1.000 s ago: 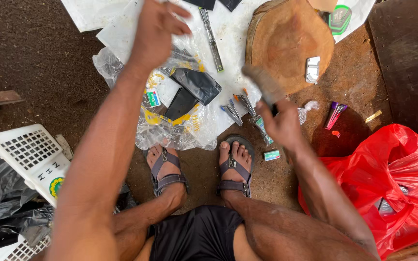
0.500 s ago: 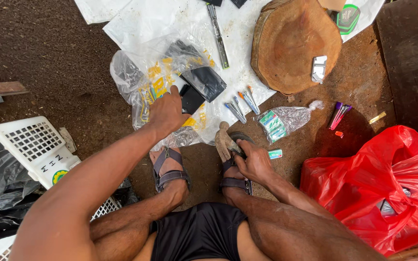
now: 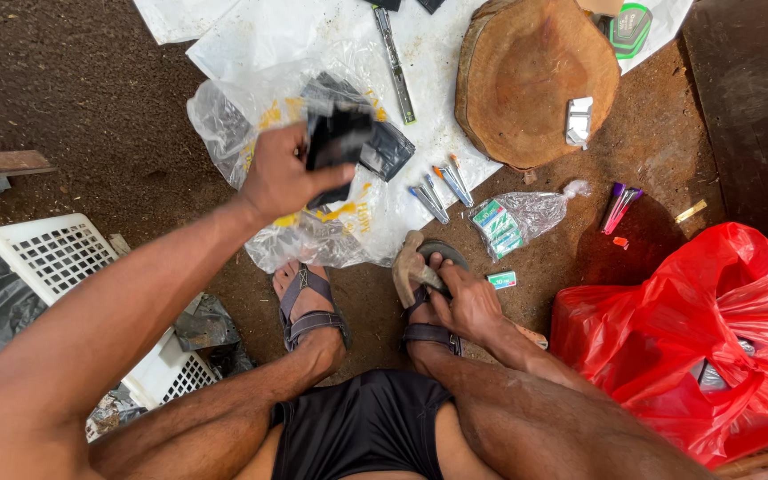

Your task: The person sits on the ground and assembles black rubber pieces by inserting metal pins and tapping them with a hammer. They repeatedly pick up rubber parts, align them, insert pins, and strike the pins to secure them, then place the assembled units aside.

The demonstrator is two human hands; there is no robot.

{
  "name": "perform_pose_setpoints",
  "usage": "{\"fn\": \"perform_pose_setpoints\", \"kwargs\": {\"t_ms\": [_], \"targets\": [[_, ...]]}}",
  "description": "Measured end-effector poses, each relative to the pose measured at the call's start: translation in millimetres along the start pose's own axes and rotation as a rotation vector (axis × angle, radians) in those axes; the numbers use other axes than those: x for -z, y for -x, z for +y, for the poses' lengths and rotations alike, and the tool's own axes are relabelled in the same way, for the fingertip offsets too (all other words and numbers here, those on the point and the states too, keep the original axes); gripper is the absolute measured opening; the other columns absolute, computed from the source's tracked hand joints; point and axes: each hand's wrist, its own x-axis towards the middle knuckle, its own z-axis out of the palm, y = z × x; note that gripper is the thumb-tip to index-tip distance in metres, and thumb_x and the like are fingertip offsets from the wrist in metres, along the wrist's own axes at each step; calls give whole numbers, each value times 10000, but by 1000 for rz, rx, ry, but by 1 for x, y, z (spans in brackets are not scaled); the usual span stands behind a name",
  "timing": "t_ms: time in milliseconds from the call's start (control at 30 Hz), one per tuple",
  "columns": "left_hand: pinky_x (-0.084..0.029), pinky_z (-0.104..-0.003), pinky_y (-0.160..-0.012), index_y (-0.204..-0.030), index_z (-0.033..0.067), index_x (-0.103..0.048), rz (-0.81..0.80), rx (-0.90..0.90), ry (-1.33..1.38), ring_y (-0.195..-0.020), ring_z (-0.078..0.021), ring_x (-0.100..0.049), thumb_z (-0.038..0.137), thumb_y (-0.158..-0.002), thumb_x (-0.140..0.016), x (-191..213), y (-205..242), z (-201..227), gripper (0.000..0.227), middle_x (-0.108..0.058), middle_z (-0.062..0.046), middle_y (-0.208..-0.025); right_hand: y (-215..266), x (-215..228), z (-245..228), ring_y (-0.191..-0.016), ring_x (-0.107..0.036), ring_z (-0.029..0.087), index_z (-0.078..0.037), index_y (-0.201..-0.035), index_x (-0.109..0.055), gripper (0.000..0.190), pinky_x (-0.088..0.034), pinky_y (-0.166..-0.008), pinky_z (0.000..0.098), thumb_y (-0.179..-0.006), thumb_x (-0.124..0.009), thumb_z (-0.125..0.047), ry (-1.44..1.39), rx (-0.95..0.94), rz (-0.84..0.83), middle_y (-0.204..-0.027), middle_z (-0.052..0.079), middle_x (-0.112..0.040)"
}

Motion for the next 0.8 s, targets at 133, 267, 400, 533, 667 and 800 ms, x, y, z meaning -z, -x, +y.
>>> {"fn": "perform_pose_setpoints", "kwargs": {"t_ms": [133,267,400,533,667,800], "targets": [[-623,-269,-830,-1050,36,-689,77,-155,500,-868,-107,-733,189,-846,-889,-15,-33,37,324,-760,-50,-983,9,-11,-4,-744,-699,393,-7,-1099,-648,375,-577,-578,488,-873,-755,-286,48,42,21,-966,219,-694],[-589,-270,-847,-1077,5,-659,61,-208,700,-892,-101,-690,145,-881,-884,-38,-57,47,329,-742,-60,-998,11,-16,-8,-814,-701,448,21,-1185,-609,479,-588,-587,502,-897,-734,-341,116,52,87,-1177,293,-654],[-600,-282,-854,-1094,3,-629,72,-191,736,-908,-114,-699,108,-895,-883,-59,-71,46,339,-746,-66,-1009,8,-14,-13,-836,-692,465,62,-1384,-513,652,-587,-610,520,-909,-679,-353,144,-46,-26,-1258,313,-599],[-638,-334,-820,-1162,38,-561,-5,-99,971,-894,-172,-735,118,-879,-808,-78,-82,43,384,-743,-94,-1002,7,-3,-19,-920,-700,461,49,-1283,-546,598,-600,-642,502,-888,-684,-378,183,14,0,-1249,321,-605],[-614,-382,-752,-1205,-5,-544,-153,70,1354,-821,-224,-699,239,-887,-655,-91,-90,44,416,-710,-114,-955,-5,22,-26,-925,-710,424,16,-1165,-599,621,-599,-753,499,-864,-726,-512,170,4,-87,-1057,248,-671],[-414,-265,-658,-1309,47,-547,-504,-324,1715,-718,-138,-502,390,-1011,-554,-120,-97,53,455,-594,-30,-809,-35,59,-32,-879,-718,319,32,-1245,-592,587,-597,-699,432,-940,-726,-451,-62,11,82,-1045,223,-677]]}}
